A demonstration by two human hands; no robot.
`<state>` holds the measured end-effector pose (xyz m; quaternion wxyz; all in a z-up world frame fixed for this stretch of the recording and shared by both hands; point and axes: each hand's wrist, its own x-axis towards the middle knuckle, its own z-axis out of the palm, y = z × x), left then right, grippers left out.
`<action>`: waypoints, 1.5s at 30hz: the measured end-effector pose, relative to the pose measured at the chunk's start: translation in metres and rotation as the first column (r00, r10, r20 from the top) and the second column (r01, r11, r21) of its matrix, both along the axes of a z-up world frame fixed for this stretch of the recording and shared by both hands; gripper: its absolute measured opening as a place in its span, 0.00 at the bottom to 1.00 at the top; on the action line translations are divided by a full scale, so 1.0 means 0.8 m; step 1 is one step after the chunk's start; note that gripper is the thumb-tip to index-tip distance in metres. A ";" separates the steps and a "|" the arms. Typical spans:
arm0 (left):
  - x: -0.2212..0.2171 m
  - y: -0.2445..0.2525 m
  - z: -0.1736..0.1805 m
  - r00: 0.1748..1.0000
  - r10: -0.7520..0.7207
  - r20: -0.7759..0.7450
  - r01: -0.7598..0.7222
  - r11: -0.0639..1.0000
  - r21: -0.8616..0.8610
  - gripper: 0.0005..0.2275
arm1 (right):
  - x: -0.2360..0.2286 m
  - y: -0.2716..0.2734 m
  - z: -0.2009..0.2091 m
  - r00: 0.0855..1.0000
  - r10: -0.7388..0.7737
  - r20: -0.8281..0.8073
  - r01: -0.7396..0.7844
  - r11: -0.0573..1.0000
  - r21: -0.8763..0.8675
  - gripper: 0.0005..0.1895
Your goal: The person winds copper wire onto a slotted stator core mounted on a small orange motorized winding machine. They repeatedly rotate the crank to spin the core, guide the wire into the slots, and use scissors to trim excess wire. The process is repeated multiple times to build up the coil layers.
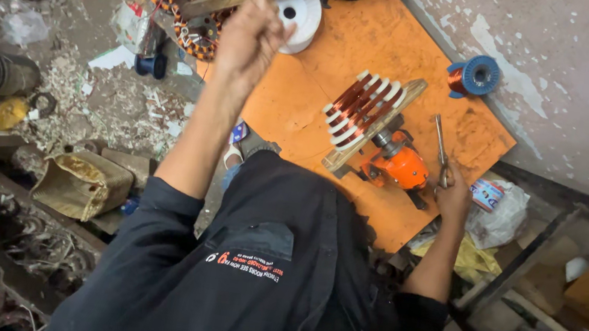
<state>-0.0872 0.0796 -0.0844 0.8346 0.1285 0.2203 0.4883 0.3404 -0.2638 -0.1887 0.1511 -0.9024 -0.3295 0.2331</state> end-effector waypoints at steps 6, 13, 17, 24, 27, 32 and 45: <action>-0.025 -0.045 0.003 0.925 -0.045 -0.378 0.126 0.973 0.192 0.05 | 0.005 -0.015 -0.003 0.935 0.277 0.219 -0.346 0.846 0.406 0.36; 0.002 -0.173 -0.034 0.569 -0.578 -0.585 0.746 0.661 0.074 0.17 | 0.018 -0.049 -0.004 0.983 -0.055 -0.178 0.130 0.886 0.445 0.35; -0.023 -0.190 -0.067 0.520 -0.475 -0.710 0.788 0.587 0.184 0.14 | 0.007 -0.074 0.026 0.988 0.085 -0.129 0.029 0.720 0.693 0.33; -0.058 -0.222 -0.118 0.754 -0.216 -0.620 0.403 0.898 0.177 0.13 | -0.121 -0.088 0.138 0.918 0.189 -0.347 0.200 0.534 0.822 0.33; -0.062 -0.241 -0.137 0.679 -0.128 -0.722 0.356 0.919 0.172 0.11 | -0.171 -0.075 0.167 0.771 0.482 -0.415 0.145 0.502 0.853 0.42; -0.072 -0.270 -0.169 0.712 -0.061 -0.699 0.173 0.981 0.090 0.10 | -0.228 -0.059 0.141 0.686 0.715 -0.132 -0.622 0.671 0.402 0.43; -0.075 -0.298 -0.177 0.699 0.056 -0.713 0.052 0.990 0.129 0.07 | -0.340 0.045 0.073 0.531 0.818 -0.219 -0.762 0.575 0.299 0.50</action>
